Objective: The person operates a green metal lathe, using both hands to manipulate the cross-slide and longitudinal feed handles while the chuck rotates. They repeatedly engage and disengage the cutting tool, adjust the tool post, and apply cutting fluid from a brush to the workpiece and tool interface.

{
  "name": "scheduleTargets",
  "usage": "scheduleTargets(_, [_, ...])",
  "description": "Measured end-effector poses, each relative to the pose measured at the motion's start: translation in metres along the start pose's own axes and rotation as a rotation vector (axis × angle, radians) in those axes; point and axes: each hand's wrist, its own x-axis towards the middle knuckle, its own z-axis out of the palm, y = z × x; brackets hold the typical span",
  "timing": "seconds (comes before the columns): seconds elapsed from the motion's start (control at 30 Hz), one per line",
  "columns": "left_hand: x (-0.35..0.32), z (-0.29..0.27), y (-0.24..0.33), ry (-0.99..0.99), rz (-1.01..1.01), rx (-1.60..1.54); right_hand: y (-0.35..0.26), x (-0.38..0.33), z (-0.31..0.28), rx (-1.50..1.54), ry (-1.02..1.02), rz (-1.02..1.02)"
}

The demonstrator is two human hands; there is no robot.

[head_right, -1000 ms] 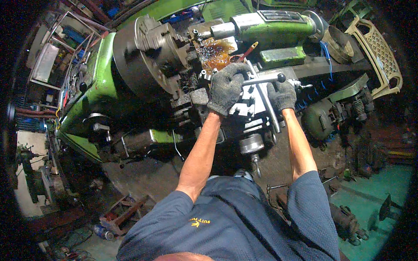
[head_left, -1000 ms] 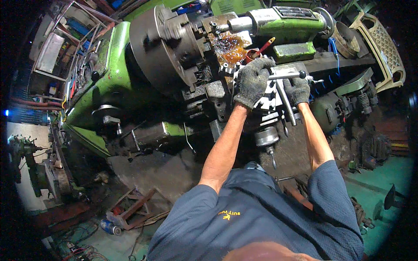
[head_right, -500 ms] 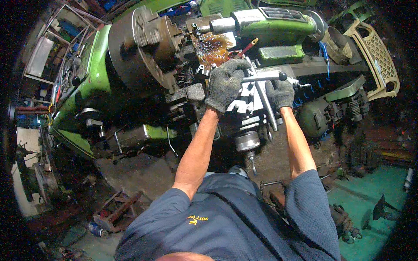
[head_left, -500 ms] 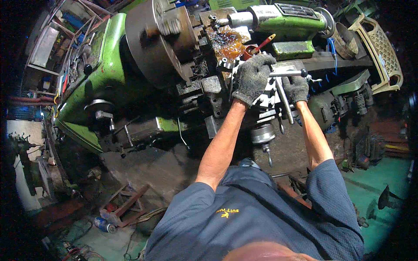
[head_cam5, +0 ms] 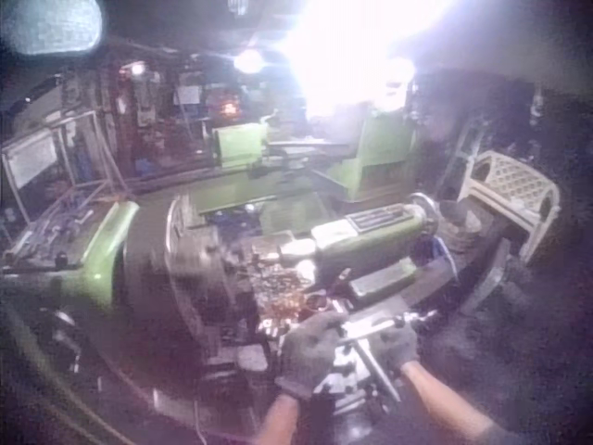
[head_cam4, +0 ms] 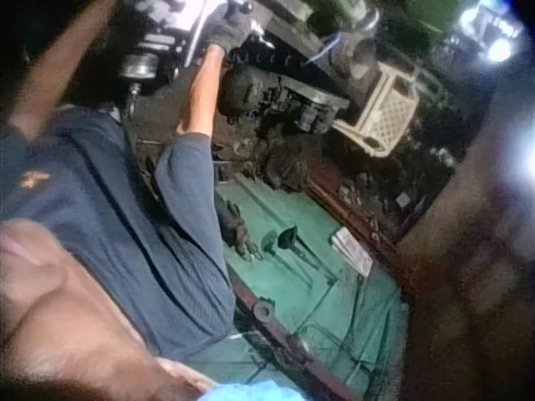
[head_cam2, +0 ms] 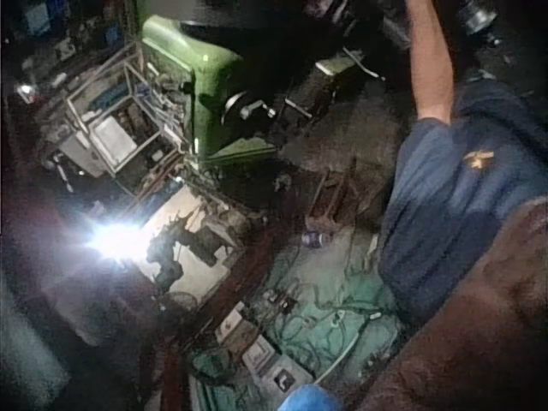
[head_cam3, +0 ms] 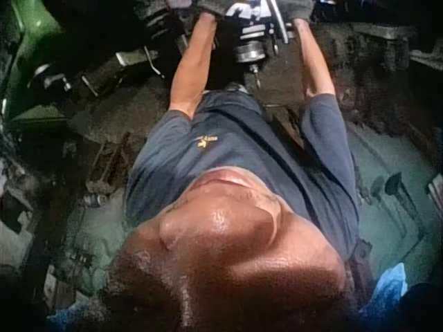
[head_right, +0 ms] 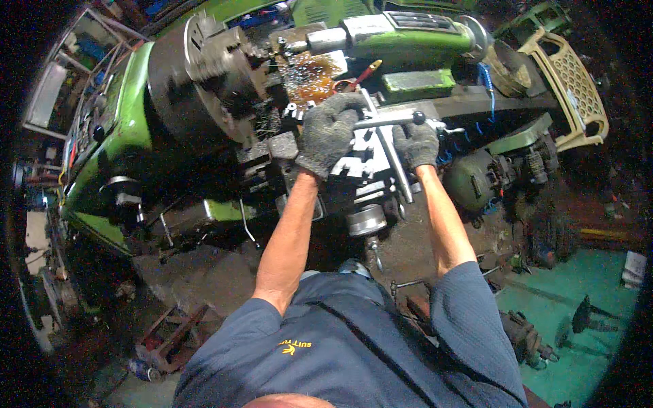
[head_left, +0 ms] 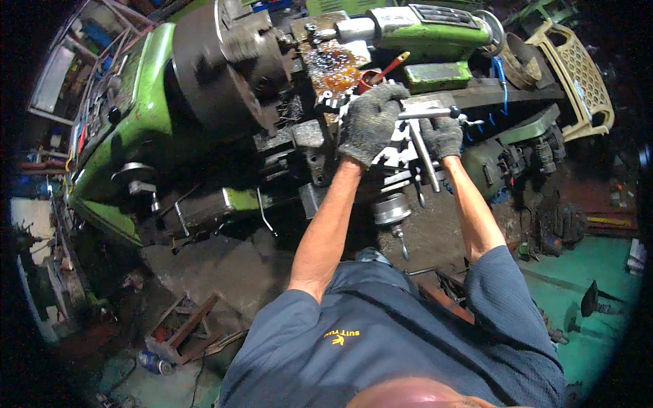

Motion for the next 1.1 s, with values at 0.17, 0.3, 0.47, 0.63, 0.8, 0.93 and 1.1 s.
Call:
scheduleTargets(0.17, [0.001,-0.003,-0.001,0.001,-0.021,0.04,-0.013,0.004,-0.014,-0.012,-0.117,0.041])
scheduleTargets(0.3, [0.0,-0.004,-0.003,-0.001,0.015,0.062,-0.016,0.003,-0.017,0.016,-0.087,0.022])
scheduleTargets(0.47, [-0.001,-0.004,-0.003,-0.026,-0.03,0.026,-0.014,0.001,-0.016,-0.002,-0.082,0.016])
scheduleTargets(0.63, [0.001,-0.002,-0.008,0.01,0.051,0.053,-0.013,0.003,-0.015,-0.006,-0.112,0.017])
scheduleTargets(0.8, [0.001,0.0,-0.01,0.009,0.068,0.029,-0.016,0.002,-0.019,0.008,-0.083,0.01])
scheduleTargets(0.93, [0.0,0.0,-0.01,0.03,0.084,0.011,-0.014,0.002,-0.016,-0.048,-0.074,0.016])
scheduleTargets(1.1, [0.001,-0.001,-0.01,-0.007,0.033,-0.004,-0.018,0.004,-0.02,0.001,-0.117,0.037])
